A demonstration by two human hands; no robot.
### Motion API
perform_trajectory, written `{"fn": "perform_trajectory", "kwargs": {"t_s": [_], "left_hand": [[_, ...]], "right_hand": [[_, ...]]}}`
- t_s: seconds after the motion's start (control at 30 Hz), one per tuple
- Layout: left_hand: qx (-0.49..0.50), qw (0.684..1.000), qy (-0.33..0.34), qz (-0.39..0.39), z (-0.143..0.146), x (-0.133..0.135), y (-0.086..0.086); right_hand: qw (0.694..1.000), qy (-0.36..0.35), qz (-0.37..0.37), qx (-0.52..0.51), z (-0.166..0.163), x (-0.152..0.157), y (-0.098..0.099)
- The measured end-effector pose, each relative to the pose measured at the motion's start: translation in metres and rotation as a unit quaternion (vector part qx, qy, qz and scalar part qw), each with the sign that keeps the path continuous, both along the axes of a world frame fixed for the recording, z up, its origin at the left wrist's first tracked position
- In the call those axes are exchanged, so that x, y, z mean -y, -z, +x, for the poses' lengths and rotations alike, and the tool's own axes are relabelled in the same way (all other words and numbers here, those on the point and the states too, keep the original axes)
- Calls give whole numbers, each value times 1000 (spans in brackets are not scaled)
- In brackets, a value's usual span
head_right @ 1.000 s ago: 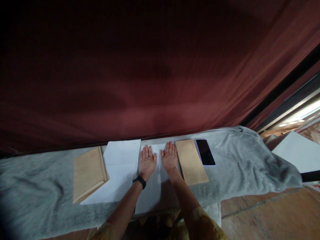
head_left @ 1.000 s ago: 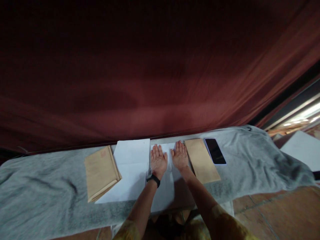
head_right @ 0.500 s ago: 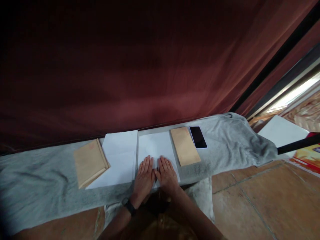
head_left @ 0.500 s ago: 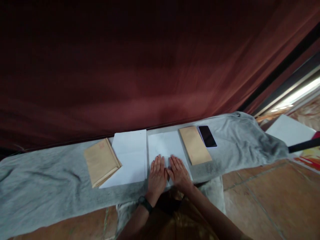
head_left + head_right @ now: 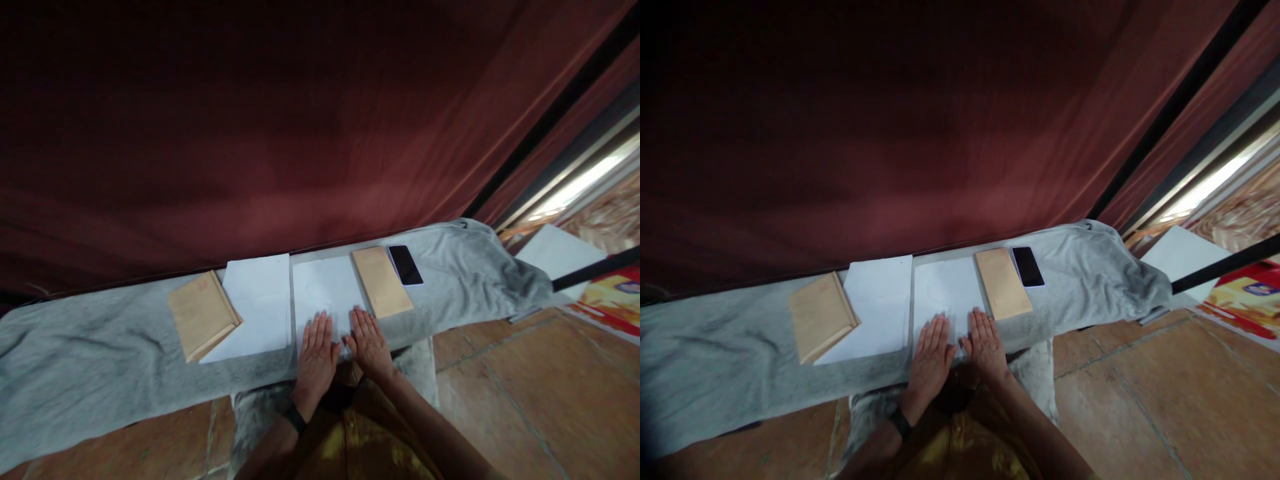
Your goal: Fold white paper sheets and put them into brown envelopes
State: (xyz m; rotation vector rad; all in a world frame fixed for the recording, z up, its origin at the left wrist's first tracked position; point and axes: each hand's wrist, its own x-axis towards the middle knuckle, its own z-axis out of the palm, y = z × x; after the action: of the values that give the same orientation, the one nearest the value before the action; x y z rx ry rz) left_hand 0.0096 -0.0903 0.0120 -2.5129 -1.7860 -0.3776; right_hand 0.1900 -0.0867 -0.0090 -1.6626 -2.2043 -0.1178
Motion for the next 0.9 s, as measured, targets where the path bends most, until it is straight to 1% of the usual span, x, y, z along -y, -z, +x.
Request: {"fn": "perform_trajectory", "kwargs": {"t_s": [0.1,0.17,0.3,0.37,0.43,0.5,0.6,0.7,0.77,0.9], "left_hand": [[-8,1000,17,-18,0,5,-1],[-6,1000,13,-21,-10,6,-1],[-5,1000,-5,-18,-40,14,-3],[-6,1000,-11,-16,-46,20,-5],[-2,1000,-13,-11,-42,24,-10],[8,1000,-14,-4,-27,21,-14],[24,1000,3,-3,1,0,-15],[26,999,3,-21,18,-35,-8],[20,999,-12,-28,17,-59,-1],[9,999,-41,-20,-2,-97,6]], "right_hand": [[1000,-3,-7,2,0,0,-2],[1000,-10,-10,-2,3,1,-2],[1000,-25,-7,-8,18,7,-1],[999,-32,-5,-8,24,12,-2],[999,-33,-7,-8,26,17,-4],[999,-33,-16,-7,22,21,-9],[999,-41,-34,-4,11,24,-15],[997,-60,-41,0,3,24,-18],[997,-70,-41,2,4,23,-18],[996,-82,-41,4,11,23,-18]]}}
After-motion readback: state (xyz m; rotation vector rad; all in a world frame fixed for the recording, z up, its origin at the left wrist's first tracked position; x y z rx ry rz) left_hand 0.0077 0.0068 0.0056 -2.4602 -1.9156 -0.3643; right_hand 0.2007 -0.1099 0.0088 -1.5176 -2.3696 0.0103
